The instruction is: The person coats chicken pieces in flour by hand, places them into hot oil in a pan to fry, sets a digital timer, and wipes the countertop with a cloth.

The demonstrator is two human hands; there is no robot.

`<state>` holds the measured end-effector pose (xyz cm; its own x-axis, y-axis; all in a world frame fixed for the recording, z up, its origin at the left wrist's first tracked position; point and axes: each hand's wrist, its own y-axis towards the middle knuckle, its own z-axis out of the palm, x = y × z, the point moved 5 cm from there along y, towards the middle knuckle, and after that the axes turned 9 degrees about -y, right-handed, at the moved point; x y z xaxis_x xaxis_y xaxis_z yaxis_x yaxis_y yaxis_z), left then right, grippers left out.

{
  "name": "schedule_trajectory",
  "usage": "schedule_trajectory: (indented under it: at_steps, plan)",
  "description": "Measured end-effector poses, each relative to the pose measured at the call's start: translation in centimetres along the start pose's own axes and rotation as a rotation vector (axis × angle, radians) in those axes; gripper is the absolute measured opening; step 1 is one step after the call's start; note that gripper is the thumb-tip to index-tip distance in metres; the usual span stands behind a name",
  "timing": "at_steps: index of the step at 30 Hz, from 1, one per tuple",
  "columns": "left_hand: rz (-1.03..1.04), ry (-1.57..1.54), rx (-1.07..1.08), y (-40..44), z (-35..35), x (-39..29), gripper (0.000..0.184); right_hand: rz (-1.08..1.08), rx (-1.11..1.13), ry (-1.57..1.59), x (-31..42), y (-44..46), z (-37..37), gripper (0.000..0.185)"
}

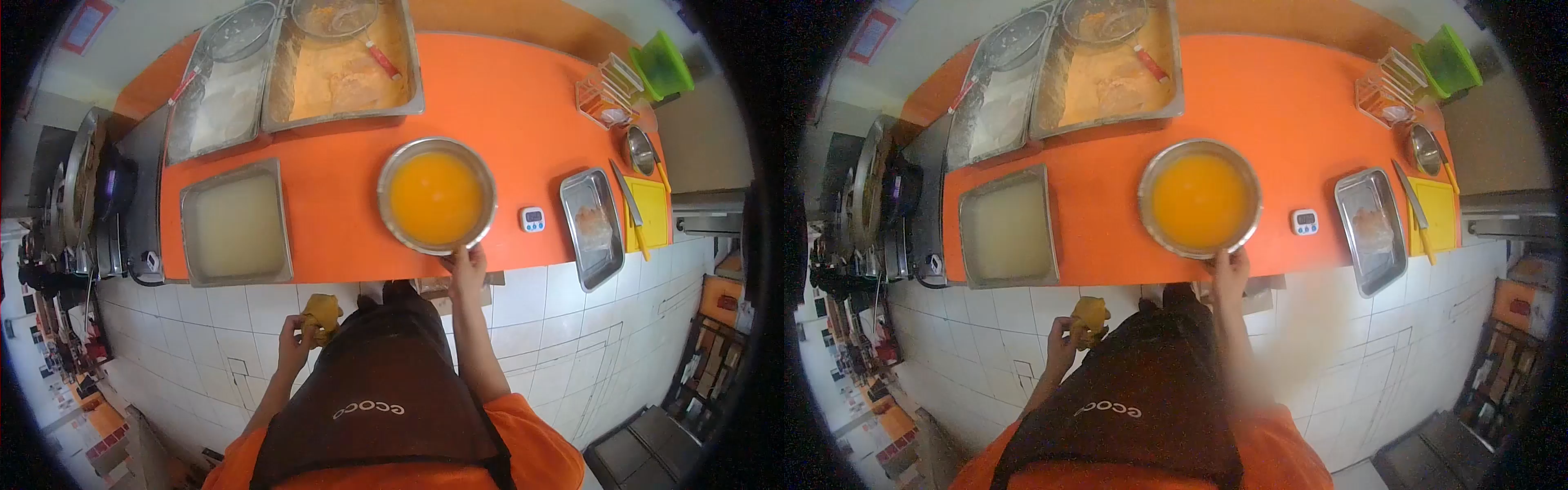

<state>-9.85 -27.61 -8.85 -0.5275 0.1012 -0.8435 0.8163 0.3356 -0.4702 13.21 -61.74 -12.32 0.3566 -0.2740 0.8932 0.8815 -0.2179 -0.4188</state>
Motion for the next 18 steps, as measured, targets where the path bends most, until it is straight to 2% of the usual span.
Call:
schedule_trajectory:
  at_steps: [5, 10, 14, 17, 18]
  plan:
    - [0.066, -0.021, -0.114, -3.1, -2.2, 4.8, 0.025, 0.065, 0.103, -0.04, -2.4, -3.4, 5.2, 0.022]
    - [0.052, -0.041, -0.18, -5.6, -4.0, 7.4, 0.024, -0.008, 0.221, -0.121, -7.8, -3.2, 9.1, 0.025]
    - [0.051, -0.057, -0.203, -6.8, -4.8, 8.7, 0.023, -0.094, 0.186, -0.271, -10.1, -3.0, 11.1, 0.024]
    - [0.045, -0.155, -0.183, -6.7, -4.6, 10.0, 0.023, -0.095, 0.231, -0.085, -8.9, -3.9, 12.9, 0.024]
    - [0.05, -0.185, -0.17, -6.4, -4.2, 10.1, 0.023, -0.025, 0.262, 0.021, -8.0, -4.6, 13.4, 0.026]
